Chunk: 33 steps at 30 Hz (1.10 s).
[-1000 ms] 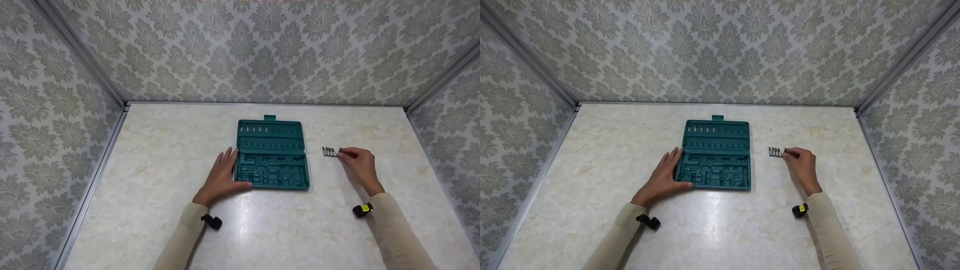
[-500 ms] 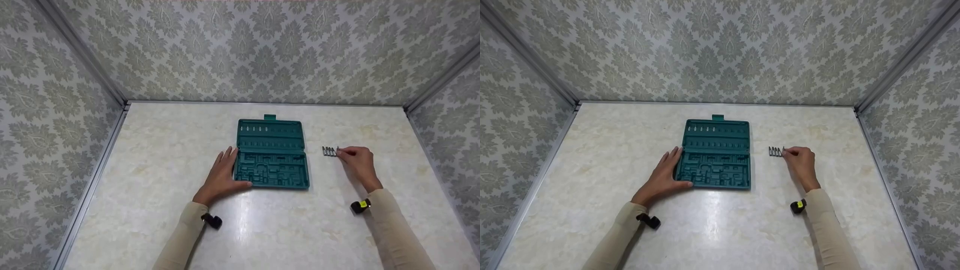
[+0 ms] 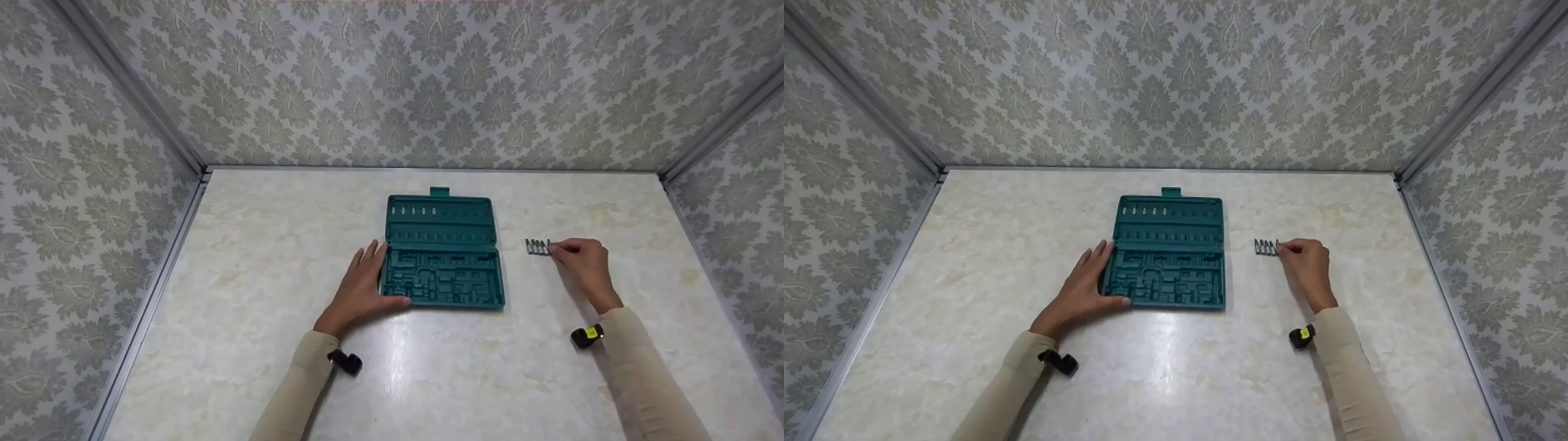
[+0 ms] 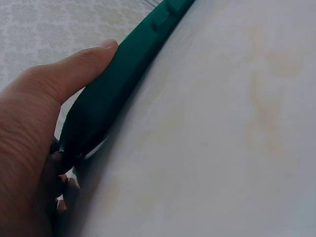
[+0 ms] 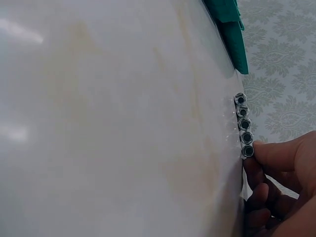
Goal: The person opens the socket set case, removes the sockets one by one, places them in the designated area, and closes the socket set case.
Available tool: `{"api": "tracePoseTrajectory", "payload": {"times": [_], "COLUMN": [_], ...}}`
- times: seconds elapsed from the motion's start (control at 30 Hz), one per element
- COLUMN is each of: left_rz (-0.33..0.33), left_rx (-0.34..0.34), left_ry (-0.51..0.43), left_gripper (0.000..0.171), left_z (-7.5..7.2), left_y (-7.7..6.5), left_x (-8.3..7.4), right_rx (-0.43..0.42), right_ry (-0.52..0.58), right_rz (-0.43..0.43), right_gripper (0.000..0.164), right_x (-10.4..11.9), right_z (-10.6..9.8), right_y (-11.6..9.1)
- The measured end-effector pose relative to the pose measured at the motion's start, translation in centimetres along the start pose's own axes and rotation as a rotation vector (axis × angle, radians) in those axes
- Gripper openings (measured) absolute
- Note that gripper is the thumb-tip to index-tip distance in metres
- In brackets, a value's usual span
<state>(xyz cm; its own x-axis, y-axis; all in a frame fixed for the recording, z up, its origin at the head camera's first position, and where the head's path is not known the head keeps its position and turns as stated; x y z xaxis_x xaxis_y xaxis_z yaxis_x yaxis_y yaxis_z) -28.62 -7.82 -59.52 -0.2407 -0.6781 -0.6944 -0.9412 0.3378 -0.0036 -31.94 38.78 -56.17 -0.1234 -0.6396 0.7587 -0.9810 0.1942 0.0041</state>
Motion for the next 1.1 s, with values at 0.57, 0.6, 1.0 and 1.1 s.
{"api": "tracePoseTrajectory", "payload": {"times": [0.57, 0.6, 1.0, 1.1], "left_rz": [0.011, 0.008, 0.025, 0.052], "left_rx": [-0.007, -0.007, 0.001, 0.002], "left_ry": [-0.009, -0.013, -0.009, -0.001], "left_gripper": [0.139, 0.138, 0.137, 0.138], "left_z": [0.0, 0.0, -0.1, -0.1], "left_y": [0.0, 0.0, 0.0, 0.1], "left_x": [-0.1, -0.1, -0.1, -0.2], "right_rx": [-0.048, -0.048, -0.097, -0.089], "right_ry": [0.001, -0.001, 0.079, 0.086], "right_rz": [0.013, 0.012, 0.029, -0.013], "right_gripper": [0.028, 0.028, 0.038, 0.037], "right_x": [-0.3, -0.3, 0.8, 2.0], "right_z": [0.0, 0.0, -1.0, -0.8], "right_y": [-0.1, -0.1, -0.3, -0.3]}}
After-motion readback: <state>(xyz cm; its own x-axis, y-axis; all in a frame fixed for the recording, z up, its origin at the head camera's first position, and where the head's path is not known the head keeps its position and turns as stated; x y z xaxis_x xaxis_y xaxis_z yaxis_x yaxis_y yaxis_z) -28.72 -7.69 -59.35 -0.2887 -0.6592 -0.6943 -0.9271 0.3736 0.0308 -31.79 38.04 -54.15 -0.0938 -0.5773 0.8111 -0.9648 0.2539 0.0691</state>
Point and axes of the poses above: each hand's wrist, its own y-axis towards the middle knuckle, its own z-axis out of the palm, x = y × z, the point moved 10 cm from there along y, towards the middle knuckle, and after that the axes turned 1 degree about z, right-handed, at the moved point
